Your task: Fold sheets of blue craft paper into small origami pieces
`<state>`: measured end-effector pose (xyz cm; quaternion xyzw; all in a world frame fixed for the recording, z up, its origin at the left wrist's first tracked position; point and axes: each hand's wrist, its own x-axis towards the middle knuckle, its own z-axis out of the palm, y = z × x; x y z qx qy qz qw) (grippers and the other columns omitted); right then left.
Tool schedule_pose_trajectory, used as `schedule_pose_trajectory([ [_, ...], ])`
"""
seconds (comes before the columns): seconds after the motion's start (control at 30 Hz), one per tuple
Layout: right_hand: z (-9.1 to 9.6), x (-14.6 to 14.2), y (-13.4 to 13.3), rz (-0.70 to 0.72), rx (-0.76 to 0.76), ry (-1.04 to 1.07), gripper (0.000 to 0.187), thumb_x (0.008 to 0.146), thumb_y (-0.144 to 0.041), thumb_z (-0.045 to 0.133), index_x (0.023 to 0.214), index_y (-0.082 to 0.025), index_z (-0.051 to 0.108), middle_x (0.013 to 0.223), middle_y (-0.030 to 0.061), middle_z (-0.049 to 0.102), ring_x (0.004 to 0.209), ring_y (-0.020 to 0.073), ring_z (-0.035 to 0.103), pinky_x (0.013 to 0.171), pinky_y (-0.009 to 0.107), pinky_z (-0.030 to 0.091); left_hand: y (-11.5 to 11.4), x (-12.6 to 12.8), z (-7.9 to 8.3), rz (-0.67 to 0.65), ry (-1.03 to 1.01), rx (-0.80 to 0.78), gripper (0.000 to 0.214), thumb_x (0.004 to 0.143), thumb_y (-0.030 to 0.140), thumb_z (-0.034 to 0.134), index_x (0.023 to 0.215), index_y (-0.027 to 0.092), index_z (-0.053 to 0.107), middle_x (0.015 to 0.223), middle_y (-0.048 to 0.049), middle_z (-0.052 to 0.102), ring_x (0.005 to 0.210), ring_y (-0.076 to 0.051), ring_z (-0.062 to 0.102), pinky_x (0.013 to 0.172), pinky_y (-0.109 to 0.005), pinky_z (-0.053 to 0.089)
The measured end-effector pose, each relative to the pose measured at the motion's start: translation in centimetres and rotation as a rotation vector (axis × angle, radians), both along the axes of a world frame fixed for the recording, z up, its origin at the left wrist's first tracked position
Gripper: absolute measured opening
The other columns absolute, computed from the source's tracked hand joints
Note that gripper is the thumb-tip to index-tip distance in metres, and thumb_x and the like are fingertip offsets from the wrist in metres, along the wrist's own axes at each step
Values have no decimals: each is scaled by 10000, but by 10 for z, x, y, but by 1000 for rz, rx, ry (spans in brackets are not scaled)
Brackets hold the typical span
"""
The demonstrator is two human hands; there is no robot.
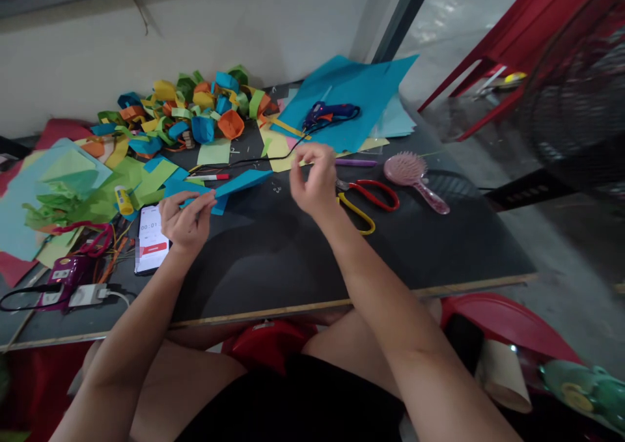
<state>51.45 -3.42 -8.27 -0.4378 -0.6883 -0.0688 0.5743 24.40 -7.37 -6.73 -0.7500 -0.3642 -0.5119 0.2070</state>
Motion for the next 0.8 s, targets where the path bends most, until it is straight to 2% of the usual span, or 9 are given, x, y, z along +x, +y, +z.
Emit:
schedule_pose_trajectory([
  [0.13, 10, -37, -26, 188, 77, -260, 155, 851, -210, 535, 1002, -244, 540, 931, 46, 624, 880, 196, 599, 785, 378, 449, -4, 6, -1, -7, 163, 80, 118, 823, 228, 708, 940, 228, 729, 734, -5, 753, 747, -168, 680, 698, -303, 438],
  [0.27, 13, -58, -43, 163, 124, -317, 55, 813, -214, 574, 826, -252, 611, 807, 6, 615, 769, 164, 575, 757, 355, 402, -7, 9, -3, -20, 272, 53, 98, 838, 233, 688, 929, 232, 725, 757, -12, 758, 778, -166, 690, 713, -299, 461],
  [0.47, 12, -61, -43, 86, 123, -344, 84, 784, -242, 577, 706, -240, 610, 729, 2, 609, 712, 162, 542, 734, 352, 379, -11, 16, -7, -154, 240, -50, 86, 839, 191, 683, 886, 256, 715, 747, 11, 752, 820, -146, 692, 700, -282, 437],
  [0.53, 13, -60, -42, 71, 134, -371, 101, 768, -239, 572, 669, -236, 591, 707, 0, 609, 688, 160, 531, 723, 348, 376, -14, 19, -6, -162, 230, -66, 83, 840, 188, 682, 878, 256, 713, 742, 17, 749, 821, -143, 690, 695, -283, 424],
  [0.67, 14, -55, -39, 56, 168, -324, 84, 738, -218, 574, 655, -230, 570, 701, -3, 607, 690, 160, 527, 729, 354, 367, -17, 22, 0, -102, 238, 38, 108, 836, 180, 681, 913, 247, 716, 731, 9, 744, 803, -151, 679, 691, -291, 433],
  [0.8, 14, -49, -34, 31, 104, -326, 74, 717, -222, 558, 644, -226, 547, 710, 1, 597, 699, 167, 524, 731, 375, 361, -18, 22, 7, -88, 219, 104, 126, 813, 180, 709, 924, 239, 716, 704, 12, 736, 770, -152, 667, 690, -287, 446],
])
